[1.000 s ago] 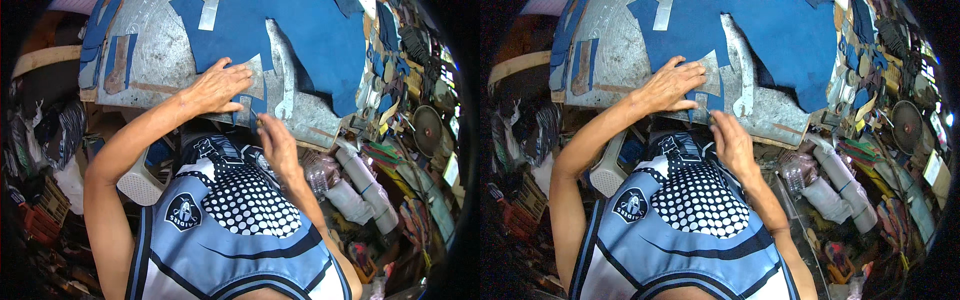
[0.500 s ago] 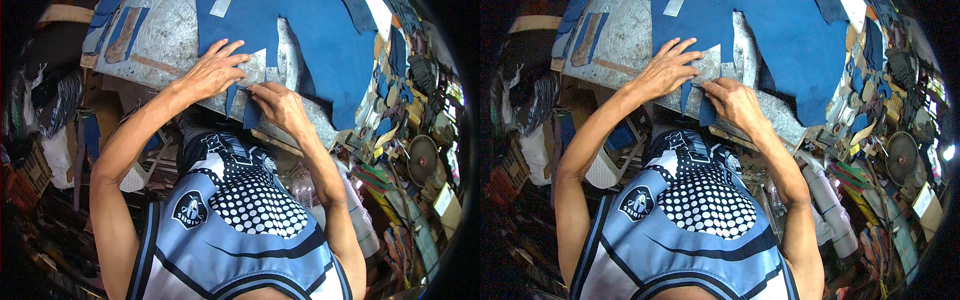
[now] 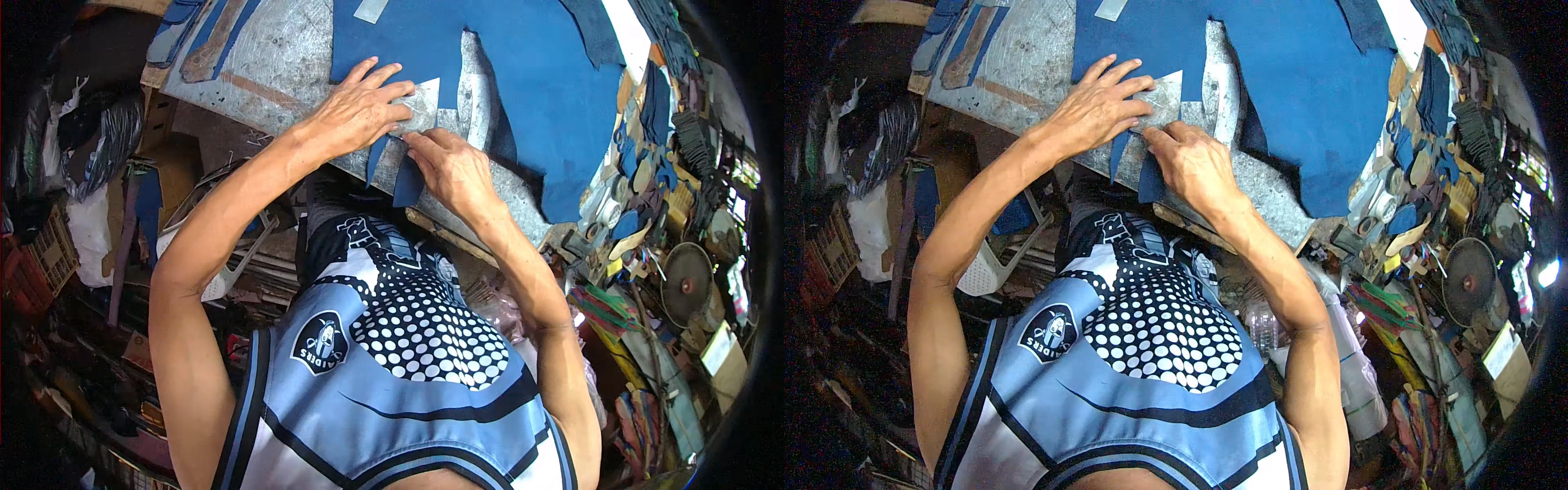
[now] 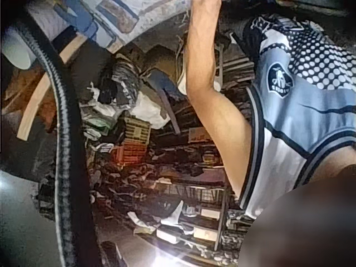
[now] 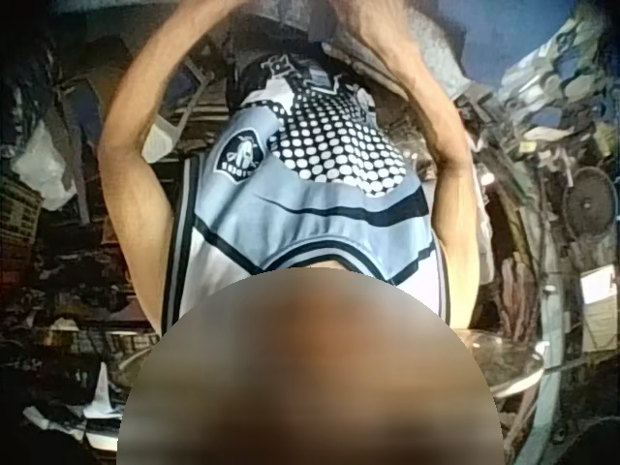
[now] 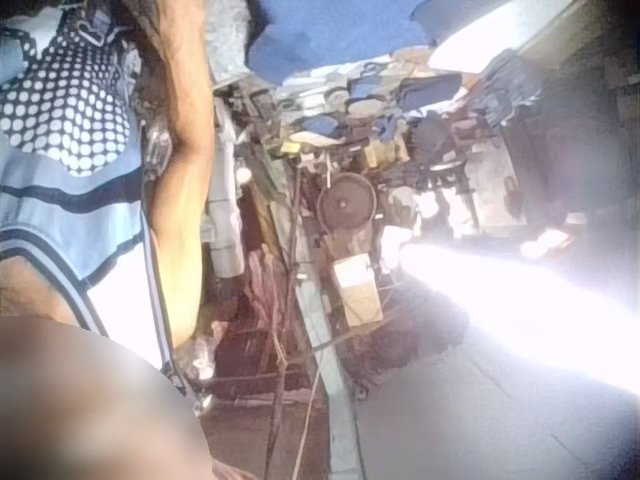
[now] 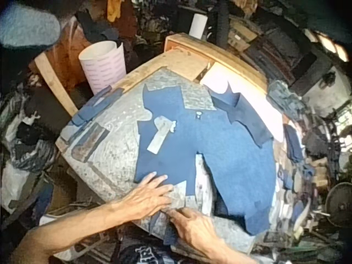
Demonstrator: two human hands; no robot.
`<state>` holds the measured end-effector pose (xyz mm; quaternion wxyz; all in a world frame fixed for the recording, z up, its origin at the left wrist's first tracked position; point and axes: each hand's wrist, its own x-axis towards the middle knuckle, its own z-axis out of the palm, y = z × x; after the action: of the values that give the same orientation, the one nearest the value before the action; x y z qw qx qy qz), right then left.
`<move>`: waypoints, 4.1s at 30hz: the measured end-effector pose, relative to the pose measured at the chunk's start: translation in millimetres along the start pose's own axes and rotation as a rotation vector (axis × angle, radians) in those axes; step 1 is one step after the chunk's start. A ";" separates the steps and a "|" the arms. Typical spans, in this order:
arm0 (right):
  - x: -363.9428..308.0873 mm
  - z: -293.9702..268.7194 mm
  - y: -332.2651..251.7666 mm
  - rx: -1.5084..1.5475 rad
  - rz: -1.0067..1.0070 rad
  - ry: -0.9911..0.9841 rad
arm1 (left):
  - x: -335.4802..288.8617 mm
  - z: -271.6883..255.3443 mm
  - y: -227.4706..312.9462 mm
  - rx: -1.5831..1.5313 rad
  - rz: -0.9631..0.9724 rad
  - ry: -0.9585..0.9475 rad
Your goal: Cut leather pieces using a paper template and a small knife.
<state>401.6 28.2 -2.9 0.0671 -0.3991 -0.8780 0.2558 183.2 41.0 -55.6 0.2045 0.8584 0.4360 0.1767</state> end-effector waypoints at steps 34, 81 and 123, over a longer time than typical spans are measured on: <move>15.0 2.1 31.3 0.257 0.394 0.436 | 17.6 5.5 54.2 0.070 -0.148 -0.027; -86.0 15.2 -70.7 0.392 0.696 0.401 | 40.0 -2.5 63.9 0.170 -0.048 -0.196; 89.6 -60.9 67.5 -0.095 -0.226 -0.323 | 21.9 13.1 80.3 0.155 -0.293 -0.066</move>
<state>405.8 155.3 7.8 -0.0654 -0.2546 -0.9275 0.2659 256.0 13.4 -23.5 0.1754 0.8042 0.5618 0.0826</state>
